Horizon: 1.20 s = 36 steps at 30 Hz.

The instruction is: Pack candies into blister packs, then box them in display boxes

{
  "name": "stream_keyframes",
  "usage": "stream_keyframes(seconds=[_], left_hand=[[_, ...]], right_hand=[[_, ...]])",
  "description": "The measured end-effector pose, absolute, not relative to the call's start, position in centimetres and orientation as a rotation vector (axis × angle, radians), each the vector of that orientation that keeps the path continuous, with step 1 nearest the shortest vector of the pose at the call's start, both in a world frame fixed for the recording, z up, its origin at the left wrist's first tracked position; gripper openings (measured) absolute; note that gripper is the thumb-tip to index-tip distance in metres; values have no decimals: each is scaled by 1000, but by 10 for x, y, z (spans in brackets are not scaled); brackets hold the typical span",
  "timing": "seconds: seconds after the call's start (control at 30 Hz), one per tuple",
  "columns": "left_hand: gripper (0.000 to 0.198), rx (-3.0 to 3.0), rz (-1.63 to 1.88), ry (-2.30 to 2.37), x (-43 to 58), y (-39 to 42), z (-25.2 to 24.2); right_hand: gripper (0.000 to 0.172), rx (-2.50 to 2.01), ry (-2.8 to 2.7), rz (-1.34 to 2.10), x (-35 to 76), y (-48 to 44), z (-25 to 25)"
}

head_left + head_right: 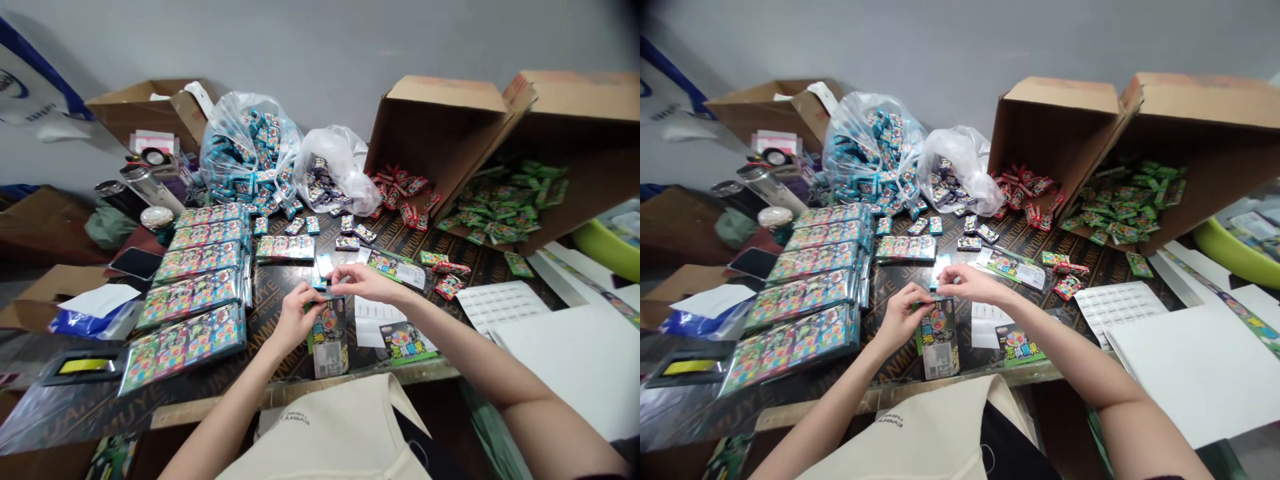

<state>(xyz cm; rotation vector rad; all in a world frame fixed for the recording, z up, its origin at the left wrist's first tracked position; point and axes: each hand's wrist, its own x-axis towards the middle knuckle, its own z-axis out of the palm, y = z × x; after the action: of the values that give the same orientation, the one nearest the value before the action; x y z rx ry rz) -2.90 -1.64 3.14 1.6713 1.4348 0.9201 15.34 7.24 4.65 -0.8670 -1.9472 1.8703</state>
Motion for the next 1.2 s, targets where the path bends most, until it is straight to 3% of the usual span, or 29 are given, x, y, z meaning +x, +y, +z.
stream_keyframes(seconds=[0.33, 0.5, 0.63, 0.77, 0.83, 0.9, 1.03, 1.1, 1.2], left_hand=[[3, 1517, 965, 1484, -33, -21, 26], [14, 1537, 1014, 1570, -29, -20, 24], [14, 1423, 1049, 1603, -24, -23, 18], [36, 1028, 998, 1440, -20, -38, 7], [32, 947, 876, 1350, -22, -46, 11], [29, 1049, 808, 1367, -29, -46, 24], [34, 1608, 884, 1581, -40, -11, 55], [41, 1894, 886, 1711, -39, 21, 53], [46, 2135, 614, 1957, -35, 65, 23]], right_hand=[[15, -718, -2494, 1801, 123, 90, 49], [14, -792, -2512, 1763, 119, 91, 45], [20, -957, -2099, 1962, 119, 79, 33], [34, -1080, -1373, 2194, 129, 61, 16], [35, -1143, -1184, 2174, 145, 60, 9], [38, -1218, -1159, 2009, 169, 65, 1], [33, -1486, -1522, 1337, 225, 77, -21], [33, -1591, -1832, 1093, 249, 75, -34], [42, -1737, -2210, 927, 273, 62, -51]])
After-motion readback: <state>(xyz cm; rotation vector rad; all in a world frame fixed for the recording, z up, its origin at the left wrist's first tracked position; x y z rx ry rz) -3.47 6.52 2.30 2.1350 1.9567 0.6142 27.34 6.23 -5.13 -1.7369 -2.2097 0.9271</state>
